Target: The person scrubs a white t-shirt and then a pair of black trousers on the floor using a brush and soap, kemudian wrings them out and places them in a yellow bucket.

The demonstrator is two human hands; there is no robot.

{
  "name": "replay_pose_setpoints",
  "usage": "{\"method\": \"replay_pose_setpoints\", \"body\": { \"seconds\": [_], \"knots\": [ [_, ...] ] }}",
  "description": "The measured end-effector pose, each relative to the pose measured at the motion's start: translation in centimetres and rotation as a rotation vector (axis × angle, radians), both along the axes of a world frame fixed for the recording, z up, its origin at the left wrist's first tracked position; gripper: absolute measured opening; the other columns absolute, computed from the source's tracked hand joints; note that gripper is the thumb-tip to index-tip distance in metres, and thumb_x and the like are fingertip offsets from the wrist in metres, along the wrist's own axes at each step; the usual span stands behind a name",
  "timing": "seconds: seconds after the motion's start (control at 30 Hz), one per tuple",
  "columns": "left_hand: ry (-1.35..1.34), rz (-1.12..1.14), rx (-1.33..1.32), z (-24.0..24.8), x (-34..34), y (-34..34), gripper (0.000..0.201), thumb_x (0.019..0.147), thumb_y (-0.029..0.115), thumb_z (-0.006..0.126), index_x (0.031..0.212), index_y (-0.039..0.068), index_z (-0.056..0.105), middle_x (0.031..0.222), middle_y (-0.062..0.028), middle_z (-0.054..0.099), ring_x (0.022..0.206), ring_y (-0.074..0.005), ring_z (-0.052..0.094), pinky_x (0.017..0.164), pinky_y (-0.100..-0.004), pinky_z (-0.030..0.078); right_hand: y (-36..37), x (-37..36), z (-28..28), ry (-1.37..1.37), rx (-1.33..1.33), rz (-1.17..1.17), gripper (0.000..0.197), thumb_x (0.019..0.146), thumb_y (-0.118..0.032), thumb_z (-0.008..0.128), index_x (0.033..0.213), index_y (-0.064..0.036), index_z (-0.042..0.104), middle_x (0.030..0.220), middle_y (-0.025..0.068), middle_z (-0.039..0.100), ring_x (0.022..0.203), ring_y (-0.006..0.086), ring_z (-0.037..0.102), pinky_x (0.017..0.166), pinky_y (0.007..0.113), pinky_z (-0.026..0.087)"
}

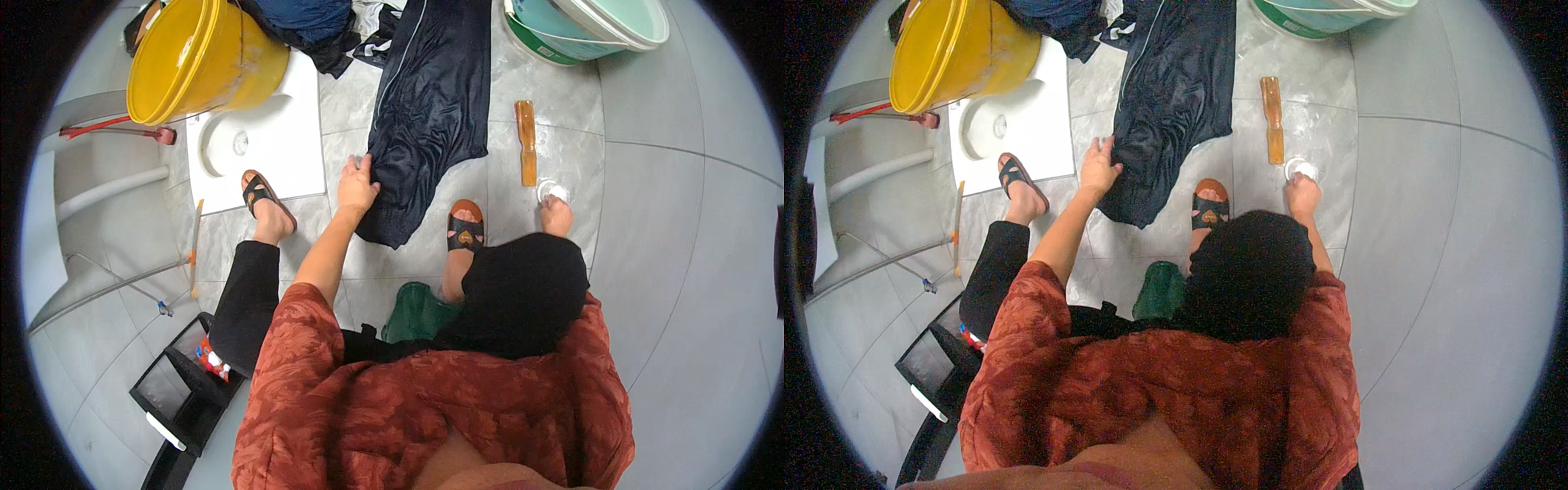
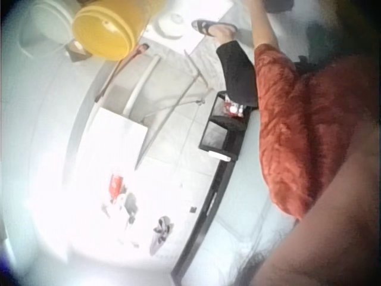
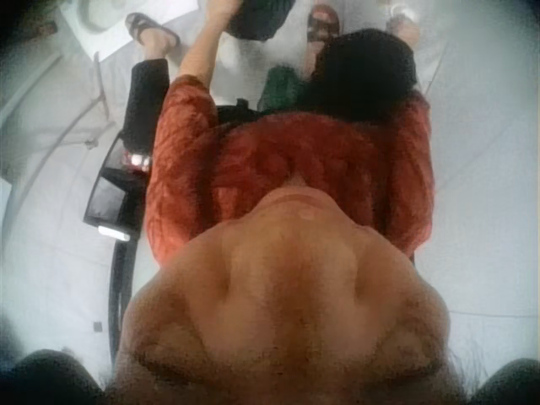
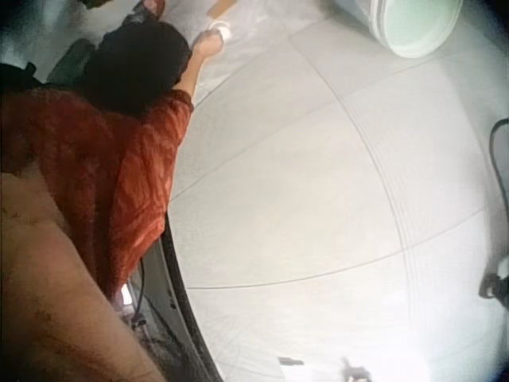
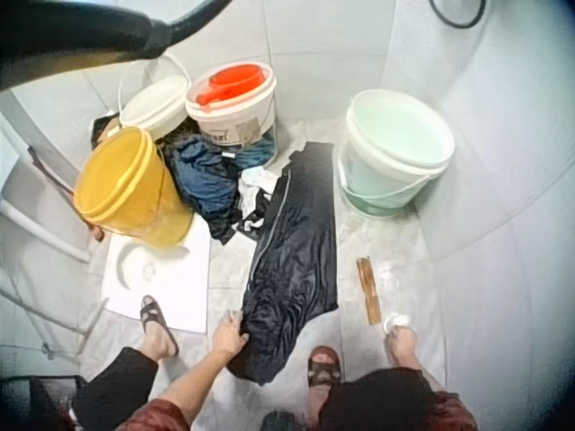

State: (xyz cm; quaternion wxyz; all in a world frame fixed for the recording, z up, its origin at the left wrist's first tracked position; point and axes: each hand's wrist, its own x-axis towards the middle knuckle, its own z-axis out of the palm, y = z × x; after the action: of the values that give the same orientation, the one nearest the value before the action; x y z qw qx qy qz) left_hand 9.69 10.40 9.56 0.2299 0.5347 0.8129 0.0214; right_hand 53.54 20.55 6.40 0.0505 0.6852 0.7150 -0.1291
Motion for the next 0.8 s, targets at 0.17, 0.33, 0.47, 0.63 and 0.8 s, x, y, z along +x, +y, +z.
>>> {"method": "replay_pose_setpoints", "body": {
  "seconds": [0.17,0.33,0.47,0.63,0.8],
  "knots": [
    [0.133,-0.244,-0.132,-1.4,2.0,2.5,0.053,0.076,0.015,0.066,0.126,0.022,0.050,0.126,-0.0162,0.047,0.107,-0.0333,0.055,0.083,-0.0442,0.050,0.2,0.9,-0.5,-0.014,-0.030,0.018,0.027,0.079,-0.020,0.064,0.100,-0.0018,0.062,0.097,0.0197,0.064,0.092,0.0384,0.060,0.079,0.046,0.048],
    [0.065,-0.186,-0.148,-4.7,0.7,-0.4,0.025,0.080,0.007,0.055,0.103,0.016,0.058,0.097,-0.0152,0.058,0.092,-0.0354,0.060,0.076,-0.0422,0.052,-0.2,-0.6,2.2,0.087,-0.004,-0.039,0.039,0.078,-0.016,0.062,0.113,-0.0011,0.052,0.111,0.0205,0.055,0.104,0.0359,0.055,0.087,0.042,0.045],
    [-0.130,-0.045,-0.140,-5.2,-0.7,-2.5,0.023,0.074,0.002,0.055,0.093,0.013,0.059,0.091,-0.0185,0.059,0.091,-0.0347,0.061,0.077,-0.0421,0.050,1.1,-4.2,4.7,0.332,0.104,-0.105,0.035,0.079,-0.014,0.061,0.110,-0.0013,0.053,0.101,0.0176,0.057,0.095,0.0312,0.058,0.083,0.037,0.046],
    [-0.492,0.316,-0.151,-4.4,-3.0,-3.3,0.027,0.066,-0.006,0.052,0.085,0.011,0.059,0.092,-0.0176,0.065,0.090,-0.0360,0.062,0.080,-0.0384,0.046,1.7,-15.5,0.0,0.748,-0.121,0.030,0.021,0.088,-0.022,0.059,0.102,-0.0050,0.057,0.078,0.0107,0.062,0.070,0.0271,0.061,0.067,0.039,0.048],
    [-0.551,0.357,-0.078,-5.6,-2.8,-4.2,0.033,0.066,-0.008,0.049,0.089,0.012,0.061,0.086,-0.0167,0.066,0.088,-0.0319,0.063,0.079,-0.0353,0.046,-5.7,-26.3,-5.9,0.951,-0.314,0.710,0.011,0.082,-0.014,0.055,0.089,-0.0046,0.055,0.089,0.0179,0.058,0.085,0.0333,0.061,0.072,0.046,0.049]
  ]
}}
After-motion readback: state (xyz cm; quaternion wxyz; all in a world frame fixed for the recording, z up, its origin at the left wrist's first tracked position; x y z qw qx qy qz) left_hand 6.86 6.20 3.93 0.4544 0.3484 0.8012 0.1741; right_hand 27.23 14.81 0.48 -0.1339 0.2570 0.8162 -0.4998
